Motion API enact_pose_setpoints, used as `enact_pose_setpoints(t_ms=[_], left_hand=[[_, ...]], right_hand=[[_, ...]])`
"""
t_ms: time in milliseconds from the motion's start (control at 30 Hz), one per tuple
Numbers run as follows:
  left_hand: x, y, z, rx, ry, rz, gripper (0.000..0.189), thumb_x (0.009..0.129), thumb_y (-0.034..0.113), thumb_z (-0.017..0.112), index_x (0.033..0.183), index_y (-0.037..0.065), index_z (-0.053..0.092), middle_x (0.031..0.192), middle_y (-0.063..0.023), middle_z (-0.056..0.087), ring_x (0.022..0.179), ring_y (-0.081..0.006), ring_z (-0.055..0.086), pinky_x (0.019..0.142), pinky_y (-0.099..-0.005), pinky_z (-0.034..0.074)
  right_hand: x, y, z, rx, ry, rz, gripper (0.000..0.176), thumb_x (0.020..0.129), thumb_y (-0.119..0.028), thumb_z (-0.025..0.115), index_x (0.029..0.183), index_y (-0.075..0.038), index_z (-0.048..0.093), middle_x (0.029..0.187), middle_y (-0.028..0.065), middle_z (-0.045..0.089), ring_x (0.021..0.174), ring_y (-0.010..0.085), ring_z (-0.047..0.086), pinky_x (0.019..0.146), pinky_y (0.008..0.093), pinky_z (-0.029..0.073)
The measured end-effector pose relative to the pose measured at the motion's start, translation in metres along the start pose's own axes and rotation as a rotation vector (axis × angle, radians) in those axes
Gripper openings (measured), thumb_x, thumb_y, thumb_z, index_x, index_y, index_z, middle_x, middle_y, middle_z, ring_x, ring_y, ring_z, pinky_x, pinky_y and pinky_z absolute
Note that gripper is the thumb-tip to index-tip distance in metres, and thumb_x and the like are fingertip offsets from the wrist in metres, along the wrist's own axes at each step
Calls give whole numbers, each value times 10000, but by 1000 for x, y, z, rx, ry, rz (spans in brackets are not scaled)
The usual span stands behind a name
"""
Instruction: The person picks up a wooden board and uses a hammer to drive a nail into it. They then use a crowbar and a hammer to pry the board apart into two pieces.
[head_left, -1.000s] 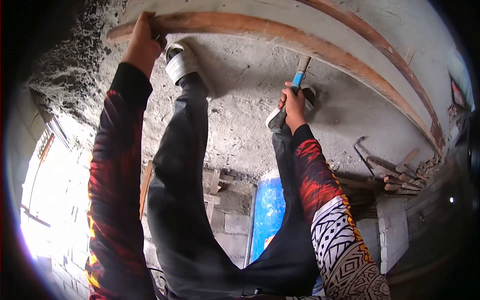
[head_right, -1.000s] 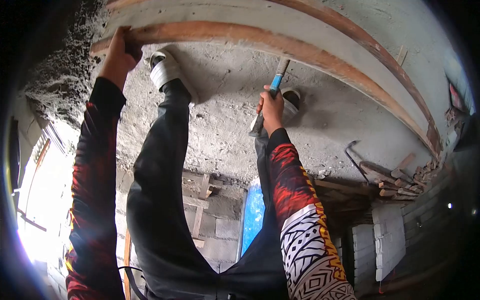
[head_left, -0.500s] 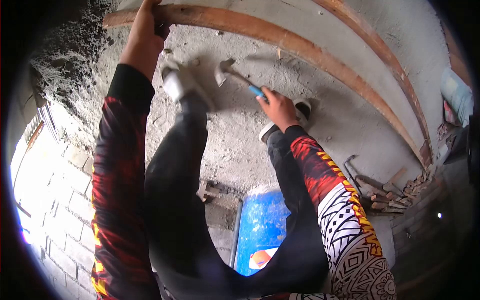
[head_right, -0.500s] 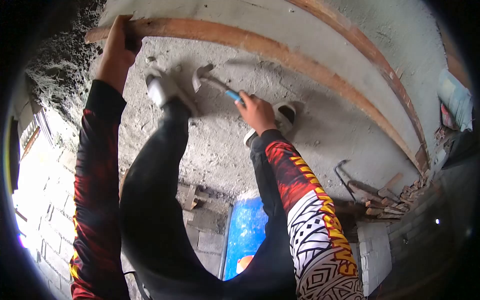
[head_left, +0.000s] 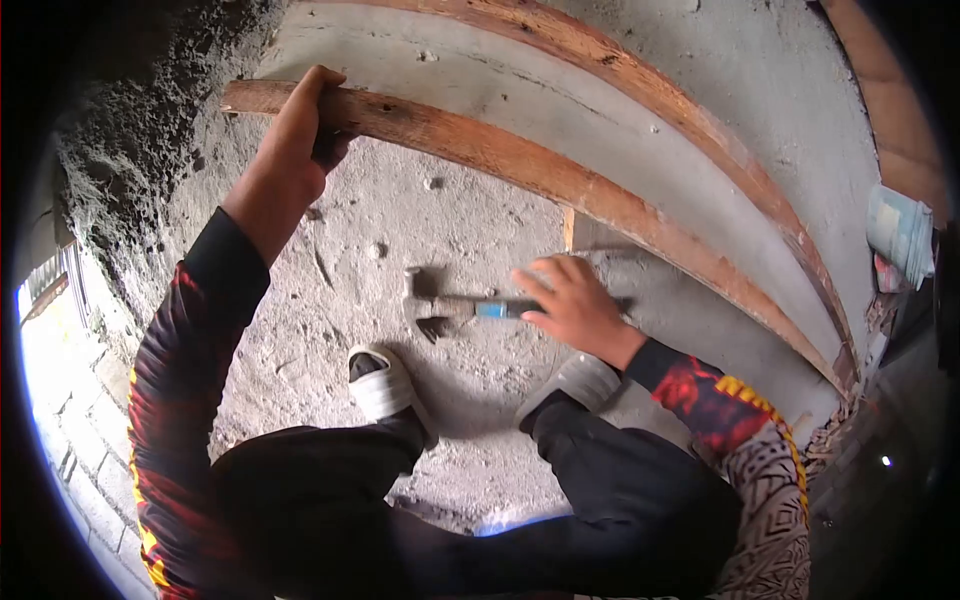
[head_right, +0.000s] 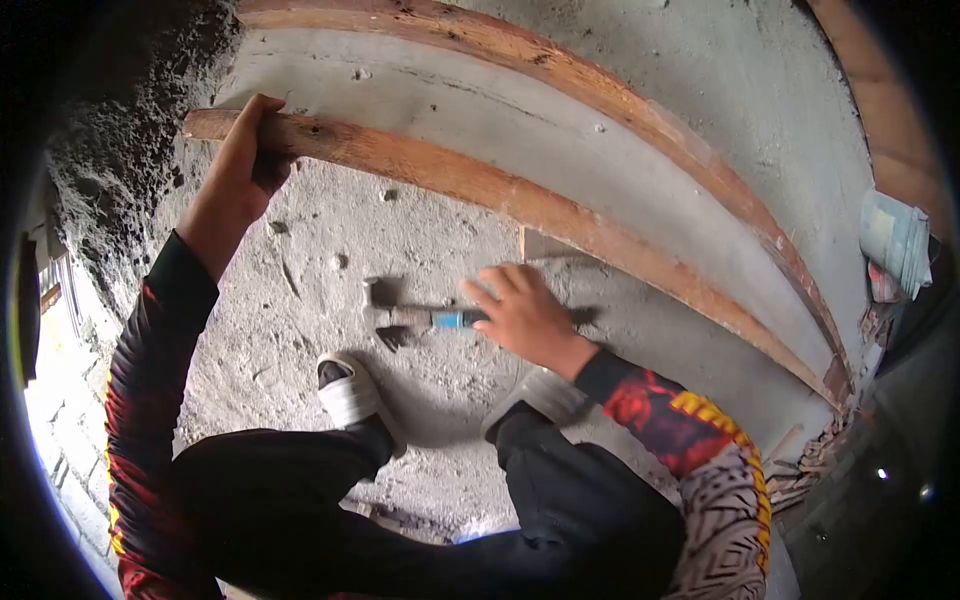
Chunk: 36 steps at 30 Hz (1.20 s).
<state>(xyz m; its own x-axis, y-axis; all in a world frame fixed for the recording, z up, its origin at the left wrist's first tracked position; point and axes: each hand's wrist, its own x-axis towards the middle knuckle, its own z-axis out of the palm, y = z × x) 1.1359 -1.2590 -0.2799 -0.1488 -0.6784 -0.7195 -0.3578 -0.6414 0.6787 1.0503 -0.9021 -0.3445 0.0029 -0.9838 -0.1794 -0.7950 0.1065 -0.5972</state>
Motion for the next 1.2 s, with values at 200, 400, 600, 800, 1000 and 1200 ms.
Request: enact_pose_setpoints(t_ms=[200, 400, 600, 800, 1000, 1200], left_hand=[[17, -3, 1, 9, -102, 94, 323, 785, 389, 702, 898, 100, 614, 697, -26, 624, 589, -126, 635, 429, -202, 439], [17, -1, -11, 0, -118, 199, 395, 763, 402, 721, 937, 70, 597, 756, -47, 638, 573, -108, 624, 455, -206, 468], [11, -1, -9, 42, -97, 202, 416, 760, 411, 720, 940, 59, 593, 757, -56, 641, 569, -115, 627, 481, -205, 501], [-3, -19, -16, 5, -124, 154, 399, 774, 405, 702, 946, 63, 593, 769, -57, 647, 584, -119, 636, 498, -211, 518], [-3, -45, -35, 49, -97, -21, 341, 822, 388, 635, 1009, 106, 585, 868, -40, 619, 763, -135, 629, 682, -261, 545], [17, -83, -58, 106, -122, -146, 365, 819, 425, 616, 1008, 113, 588, 865, -38, 613, 711, -139, 628, 626, -242, 528]], right_hand=[[-53, 85, -14, -468, 25, 274, 919, 720, -430, 757, 1468, -135, 312, 1474, 198, 298, 1367, 399, 270, 1104, 547, 236], [-48, 145, -25, -456, -140, 356, 1050, 709, -442, 774, 1482, -26, 198, 1499, 287, 228, 1394, 435, 221, 1144, 486, 206], [-16, 82, 1, -351, 170, 392, 1024, 682, -415, 802, 1468, -66, 246, 1425, 302, 329, 1336, 453, 310, 1094, 509, 278], [29, 36, 28, -153, 180, 437, 1045, 701, -385, 797, 1497, -106, 180, 1392, 347, 302, 1312, 508, 294, 1077, 559, 269], [11, -20, 28, -241, 144, -80, 685, 819, -296, 684, 1392, -52, 399, 1401, 208, 396, 1315, 391, 360, 1092, 512, 290], [-7, -48, 22, -38, 170, -268, 318, 792, -163, 666, 1087, -53, 623, 1113, 84, 580, 1104, 257, 545, 959, 419, 427]])
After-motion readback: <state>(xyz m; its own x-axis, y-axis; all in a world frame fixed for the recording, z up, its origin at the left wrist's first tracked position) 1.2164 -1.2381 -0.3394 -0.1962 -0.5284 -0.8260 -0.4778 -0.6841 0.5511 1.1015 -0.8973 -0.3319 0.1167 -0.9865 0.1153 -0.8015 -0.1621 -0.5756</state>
